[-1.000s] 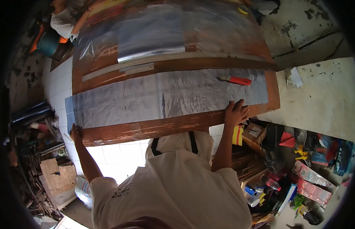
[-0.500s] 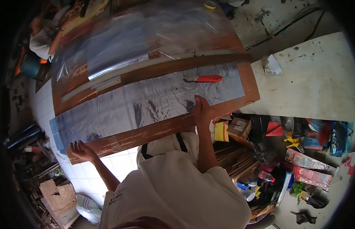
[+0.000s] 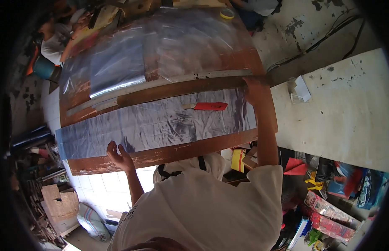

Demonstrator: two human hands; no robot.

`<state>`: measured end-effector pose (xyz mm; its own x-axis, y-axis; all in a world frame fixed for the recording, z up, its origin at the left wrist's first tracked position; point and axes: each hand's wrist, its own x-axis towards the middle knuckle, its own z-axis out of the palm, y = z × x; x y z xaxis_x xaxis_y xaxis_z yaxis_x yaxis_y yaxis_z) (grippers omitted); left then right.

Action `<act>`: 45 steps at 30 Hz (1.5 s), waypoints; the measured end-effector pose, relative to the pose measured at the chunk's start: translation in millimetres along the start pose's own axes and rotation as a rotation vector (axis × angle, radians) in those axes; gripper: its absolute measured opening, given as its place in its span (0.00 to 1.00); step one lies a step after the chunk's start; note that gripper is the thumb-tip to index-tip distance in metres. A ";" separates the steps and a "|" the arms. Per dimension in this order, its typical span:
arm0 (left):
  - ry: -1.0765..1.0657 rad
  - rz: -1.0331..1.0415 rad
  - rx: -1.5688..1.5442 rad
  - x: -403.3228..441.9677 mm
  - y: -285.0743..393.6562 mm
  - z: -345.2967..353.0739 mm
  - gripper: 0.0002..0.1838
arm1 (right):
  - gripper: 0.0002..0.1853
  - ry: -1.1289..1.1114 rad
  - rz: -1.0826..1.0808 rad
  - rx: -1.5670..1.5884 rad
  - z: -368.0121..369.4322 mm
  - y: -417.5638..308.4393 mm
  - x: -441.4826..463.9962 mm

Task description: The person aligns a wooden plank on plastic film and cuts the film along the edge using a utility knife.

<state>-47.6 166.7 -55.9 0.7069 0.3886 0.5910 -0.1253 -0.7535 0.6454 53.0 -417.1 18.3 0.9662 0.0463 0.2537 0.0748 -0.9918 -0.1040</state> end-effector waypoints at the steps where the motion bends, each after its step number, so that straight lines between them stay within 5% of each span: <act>1: -0.030 -0.033 -0.070 1.8 8.9 7.6 0.13 | 0.25 -0.014 -0.040 0.022 16.9 29.1 3.6; 11: -0.078 -0.134 -0.241 -25.2 84.0 65.2 0.11 | 0.38 -0.553 -0.118 0.175 -15.9 82.1 49.2; 21: -0.058 -0.220 -0.273 -43.0 128.6 69.8 0.11 | 0.42 -0.655 -0.392 0.187 -16.5 82.5 78.2; 24: -0.047 -0.239 -0.390 -33.4 136.0 81.5 0.08 | 0.42 -0.570 -0.438 0.300 -16.5 88.0 75.5; 30: -0.454 -0.916 -1.089 -3.1 166.7 127.9 0.22 | 0.38 -0.429 -0.432 0.211 -42.2 78.1 68.6; 35: -0.443 -1.343 -1.279 19.7 173.6 182.8 0.26 | 0.33 -0.326 -0.305 0.171 -55.9 89.6 54.3; 38: -0.370 -1.479 -1.399 14.5 178.2 189.6 0.24 | 0.31 -0.290 -0.270 0.162 -70.8 73.8 45.4; 45: -0.288 -1.326 -1.364 28.4 193.9 187.0 0.18 | 0.30 -0.166 -0.327 0.125 -61.8 74.4 24.6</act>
<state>78.3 -67.5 -4.4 0.8523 0.0850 -0.5162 0.2313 0.8238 0.5176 67.1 -497.1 76.3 0.9123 0.3865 0.1351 0.4052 -0.8997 -0.1625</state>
